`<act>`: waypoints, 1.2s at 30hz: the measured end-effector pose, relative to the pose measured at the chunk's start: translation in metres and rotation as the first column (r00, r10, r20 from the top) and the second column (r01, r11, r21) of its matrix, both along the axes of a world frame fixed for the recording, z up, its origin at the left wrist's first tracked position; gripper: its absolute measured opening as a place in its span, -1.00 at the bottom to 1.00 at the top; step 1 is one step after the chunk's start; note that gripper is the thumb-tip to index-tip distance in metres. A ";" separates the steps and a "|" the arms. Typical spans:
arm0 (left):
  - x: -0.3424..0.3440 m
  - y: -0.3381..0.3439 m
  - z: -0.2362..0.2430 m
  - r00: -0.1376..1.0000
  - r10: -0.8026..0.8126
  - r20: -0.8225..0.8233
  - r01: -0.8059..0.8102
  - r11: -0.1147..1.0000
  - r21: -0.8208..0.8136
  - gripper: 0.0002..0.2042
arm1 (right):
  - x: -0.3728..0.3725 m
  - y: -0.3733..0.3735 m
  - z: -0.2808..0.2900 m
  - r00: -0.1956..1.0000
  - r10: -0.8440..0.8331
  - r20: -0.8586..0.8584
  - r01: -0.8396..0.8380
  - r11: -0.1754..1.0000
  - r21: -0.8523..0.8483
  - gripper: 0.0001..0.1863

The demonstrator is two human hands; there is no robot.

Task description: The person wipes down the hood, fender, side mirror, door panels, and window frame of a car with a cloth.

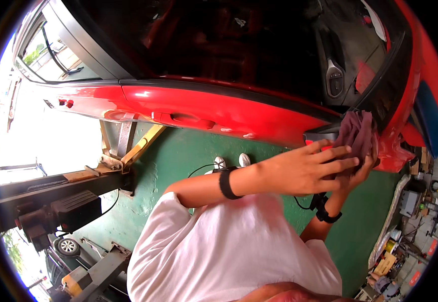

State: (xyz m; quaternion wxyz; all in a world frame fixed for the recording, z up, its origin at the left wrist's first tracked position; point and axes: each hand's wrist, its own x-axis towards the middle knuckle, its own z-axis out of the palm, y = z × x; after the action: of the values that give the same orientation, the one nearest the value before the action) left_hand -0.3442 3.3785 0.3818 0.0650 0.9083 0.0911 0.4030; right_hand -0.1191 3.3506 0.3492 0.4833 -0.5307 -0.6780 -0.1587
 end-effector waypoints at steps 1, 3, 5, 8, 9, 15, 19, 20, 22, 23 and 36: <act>0.008 0.002 0.001 1.000 0.010 -0.005 -0.010 1.000 0.011 -0.54 | 0.002 0.001 0.001 1.000 0.010 -0.005 -0.010 1.000 0.011 -0.43; 0.026 0.005 0.002 0.996 0.086 -0.015 -0.088 0.987 -0.135 -0.60 | 0.013 -0.002 0.002 0.990 0.136 0.023 -0.134 0.987 -0.093 -0.40; 0.041 0.011 -0.004 0.994 0.104 -0.015 -0.105 0.989 -0.106 -0.68 | 0.035 -0.005 -0.005 0.993 0.113 0.020 -0.109 0.986 -0.123 -0.36; 0.057 0.019 -0.003 1.000 -0.021 0.004 0.020 0.992 0.126 -0.77 | 0.056 -0.007 0.000 0.919 0.140 -0.370 -0.255 0.924 -0.284 -0.34; 0.064 0.019 -0.006 1.000 -0.021 0.009 0.020 0.991 0.132 -0.77 | 0.063 -0.005 0.000 0.920 0.142 -0.365 -0.254 0.926 -0.280 -0.34; 0.087 0.005 -0.028 0.995 -0.083 -0.052 0.089 0.985 0.147 -0.84 | 0.045 0.031 0.033 0.889 -0.219 0.403 0.368 0.865 -0.342 -0.61; 0.076 -0.012 -0.045 0.889 -0.333 -0.314 0.357 0.934 0.019 -0.90 | 0.021 0.026 0.039 0.974 -0.212 0.077 0.225 0.922 -0.315 -0.58; 0.072 -0.013 -0.049 0.893 -0.329 -0.306 0.353 0.936 0.024 -0.90 | 0.020 0.024 0.035 0.970 -0.245 -0.001 0.231 0.917 -0.325 -0.55; 0.060 -0.013 -0.056 0.888 -0.345 -0.305 0.337 0.938 -0.079 -0.90 | 0.018 0.021 0.028 0.948 -0.295 -0.120 0.240 0.909 -0.342 -0.50; 0.057 -0.009 -0.060 0.890 -0.343 -0.300 0.336 0.939 -0.075 -0.90 | 0.018 0.020 0.027 0.938 -0.310 -0.156 0.242 0.906 -0.346 -0.48; 0.032 0.016 -0.058 0.923 0.008 0.386 -0.002 1.000 -0.017 -0.51 | 0.011 0.008 0.046 0.976 0.161 0.147 -0.091 0.914 -0.396 -0.43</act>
State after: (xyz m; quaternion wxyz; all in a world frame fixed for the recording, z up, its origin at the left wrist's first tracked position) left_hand -0.3121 3.3949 0.3241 0.0881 0.8105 0.0822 0.5732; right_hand -0.1080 3.3589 0.3957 0.3160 -0.5543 -0.7691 -0.0365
